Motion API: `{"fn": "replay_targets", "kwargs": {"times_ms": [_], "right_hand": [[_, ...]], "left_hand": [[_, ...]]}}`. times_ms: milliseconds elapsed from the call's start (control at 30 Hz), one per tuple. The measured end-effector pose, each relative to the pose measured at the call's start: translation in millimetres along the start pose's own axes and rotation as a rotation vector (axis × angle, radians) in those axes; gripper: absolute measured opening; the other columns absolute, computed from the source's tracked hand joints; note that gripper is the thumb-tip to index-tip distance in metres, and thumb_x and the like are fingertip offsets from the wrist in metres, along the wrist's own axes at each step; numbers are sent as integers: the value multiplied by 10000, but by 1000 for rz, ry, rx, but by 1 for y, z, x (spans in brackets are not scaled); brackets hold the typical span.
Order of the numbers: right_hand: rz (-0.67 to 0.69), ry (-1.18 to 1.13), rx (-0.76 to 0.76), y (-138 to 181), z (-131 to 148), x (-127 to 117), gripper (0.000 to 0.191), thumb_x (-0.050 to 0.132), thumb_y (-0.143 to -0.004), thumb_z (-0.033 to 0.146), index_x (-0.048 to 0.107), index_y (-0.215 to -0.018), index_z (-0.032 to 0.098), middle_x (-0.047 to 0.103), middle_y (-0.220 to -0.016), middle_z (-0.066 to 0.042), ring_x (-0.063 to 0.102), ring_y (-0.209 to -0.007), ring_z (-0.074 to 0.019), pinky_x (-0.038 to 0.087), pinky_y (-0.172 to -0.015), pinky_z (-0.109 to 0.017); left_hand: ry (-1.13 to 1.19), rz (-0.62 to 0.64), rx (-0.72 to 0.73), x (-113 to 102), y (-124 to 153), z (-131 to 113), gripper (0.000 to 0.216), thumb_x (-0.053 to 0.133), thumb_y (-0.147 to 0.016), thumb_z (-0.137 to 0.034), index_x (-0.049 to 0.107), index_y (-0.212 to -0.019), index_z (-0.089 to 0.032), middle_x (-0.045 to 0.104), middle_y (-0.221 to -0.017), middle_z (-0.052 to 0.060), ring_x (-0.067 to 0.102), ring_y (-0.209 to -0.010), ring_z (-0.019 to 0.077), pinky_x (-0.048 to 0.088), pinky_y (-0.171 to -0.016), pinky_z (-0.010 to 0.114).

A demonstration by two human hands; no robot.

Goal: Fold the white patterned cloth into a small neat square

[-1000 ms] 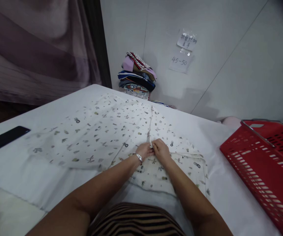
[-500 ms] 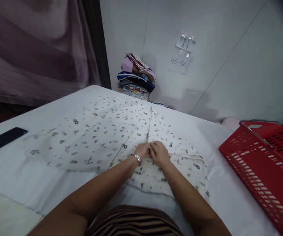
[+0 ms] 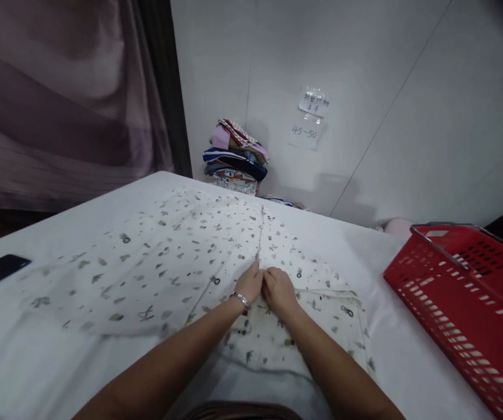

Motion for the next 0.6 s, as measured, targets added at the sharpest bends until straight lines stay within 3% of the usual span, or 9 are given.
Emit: {"fn": "replay_targets", "kwargs": {"times_ms": [100,233,333,433,533,600], "right_hand": [[21,-61,3,-9,-11,-11,197,465,-850,126,629,-949,169,587,-861,-75,506,-793,-193,391,-705,-301],[-2,-254,70,-37,-56,-48,232,441,-848,129,649,-910,211,615,-846,-31,550,-789,-156,415,-714,-258],[-17,-210,276,-70,-126,-85,223,469,-819,136,680,-849,203,654,-853,-37,576,-791,-159,422,-715,-256],[44,-35,569,-100,-213,-120,158,546,-798,191,703,-815,185,681,-828,-65,595,-761,-171,418,-676,-256],[-10,15,706,-123,-281,-146,115,589,-788,162,701,-806,149,677,-810,-110,613,-797,-204,430,-711,-298],[-60,13,749,-131,-313,-149,84,620,-801,182,683,-825,131,667,-845,-117,617,-825,-207,454,-739,-322]], "left_hand": [[-184,-34,163,1,0,-22,362,601,-742,-223,608,-1104,-204,680,-992,100,530,-1148,287,354,-1003,352],[-210,90,259,11,5,-38,535,624,-748,-318,511,-1267,-255,686,-781,42,616,-974,286,419,-923,373],[-383,151,362,15,9,-37,477,646,-730,-354,573,-1194,-272,691,-970,57,610,-967,278,399,-968,396],[-532,188,486,15,7,-26,299,645,-723,-326,669,-1011,-249,642,-1142,83,545,-1107,281,328,-1061,408],[-695,253,594,17,3,-12,307,592,-744,-280,671,-1038,-242,617,-1201,91,488,-1196,280,283,-1103,441],[-823,280,637,18,1,-3,353,567,-745,-261,663,-1085,-243,593,-1246,91,464,-1228,290,276,-1110,473]]}}
Point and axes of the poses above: each hand's wrist, its own y-axis away from the middle knuckle, its own x-axis out of the palm, z = x × y, the point moved 6 cm from there along -y, towards the middle knuckle
